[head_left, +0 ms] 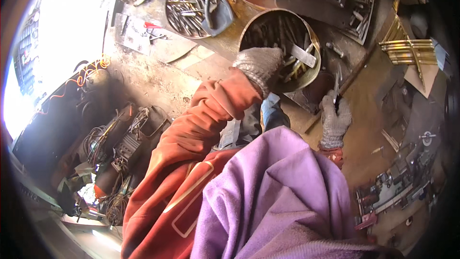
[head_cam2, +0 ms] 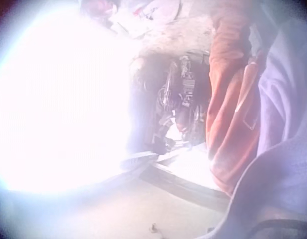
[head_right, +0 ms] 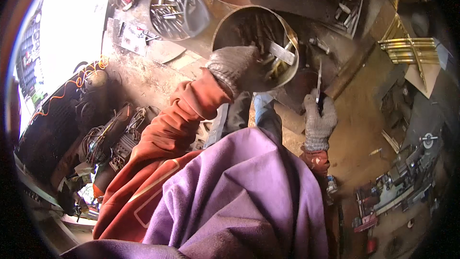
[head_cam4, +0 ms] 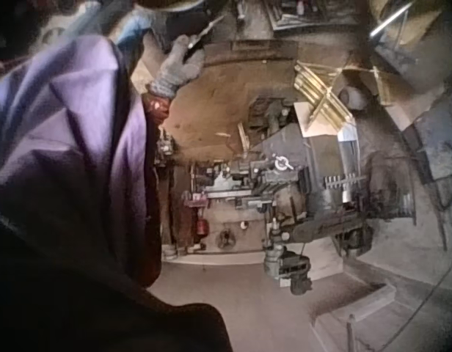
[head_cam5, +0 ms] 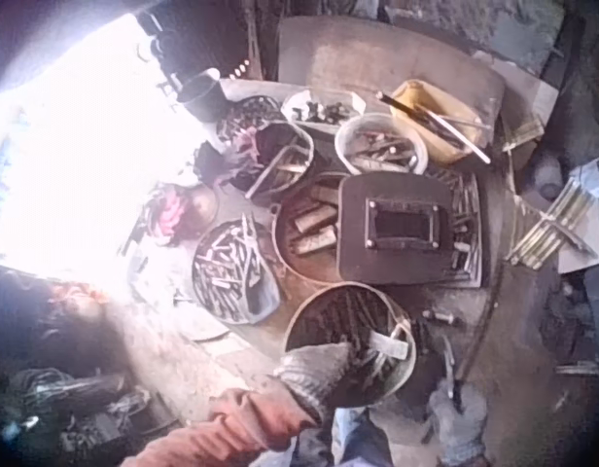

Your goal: The person uses a pair of calipers to measure various small metal bolts and components, picking them up from containers on a workbench and then returning them.

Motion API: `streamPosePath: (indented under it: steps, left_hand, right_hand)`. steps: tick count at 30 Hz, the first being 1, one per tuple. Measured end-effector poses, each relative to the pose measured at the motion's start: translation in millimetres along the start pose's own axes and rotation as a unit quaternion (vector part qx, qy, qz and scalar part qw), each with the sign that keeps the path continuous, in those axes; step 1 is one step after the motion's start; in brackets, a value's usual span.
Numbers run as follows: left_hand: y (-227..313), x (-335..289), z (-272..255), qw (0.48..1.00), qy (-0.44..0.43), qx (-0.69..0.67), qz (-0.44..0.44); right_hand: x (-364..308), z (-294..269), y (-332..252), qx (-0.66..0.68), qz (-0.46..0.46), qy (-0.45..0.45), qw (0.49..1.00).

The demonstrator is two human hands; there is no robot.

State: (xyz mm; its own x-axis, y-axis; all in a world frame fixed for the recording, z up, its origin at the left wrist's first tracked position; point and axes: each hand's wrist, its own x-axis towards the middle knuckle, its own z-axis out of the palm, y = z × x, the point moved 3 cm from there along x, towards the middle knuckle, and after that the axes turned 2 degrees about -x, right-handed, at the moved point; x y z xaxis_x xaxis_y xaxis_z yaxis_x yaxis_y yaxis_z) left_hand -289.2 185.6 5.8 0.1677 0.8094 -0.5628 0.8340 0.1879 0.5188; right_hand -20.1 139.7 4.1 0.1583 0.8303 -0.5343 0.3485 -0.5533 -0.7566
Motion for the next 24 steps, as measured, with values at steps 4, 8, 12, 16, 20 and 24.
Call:
streamPosePath:
  steps: [4,8,12,16,20,24]
  left_hand:
    - [-6,-2,3,0.999,0.016,0.011,0.040]
    - [0,-16,-18,0.995,0.045,-0.051,0.069]
    - [2,-32,-16,0.979,0.150,-0.135,0.006]
    - [-5,-48,-23,0.943,0.263,-0.205,0.007]
    - [-24,-61,-39,0.903,0.321,-0.279,0.058]
    - [-64,-67,-30,0.886,0.356,-0.297,-0.012]
  right_hand:
    - [1,1,-6,0.020,-0.009,-0.002,1.000]
    - [-5,7,-29,0.030,-0.005,0.003,1.000]
    - [1,7,-27,-0.010,-0.087,0.008,0.996]
    - [6,11,-33,-0.051,-0.082,-0.040,0.994]
    - [9,19,-30,-0.037,-0.034,-0.043,0.998]
    - [-7,42,-69,-0.036,-0.006,-0.053,0.998]
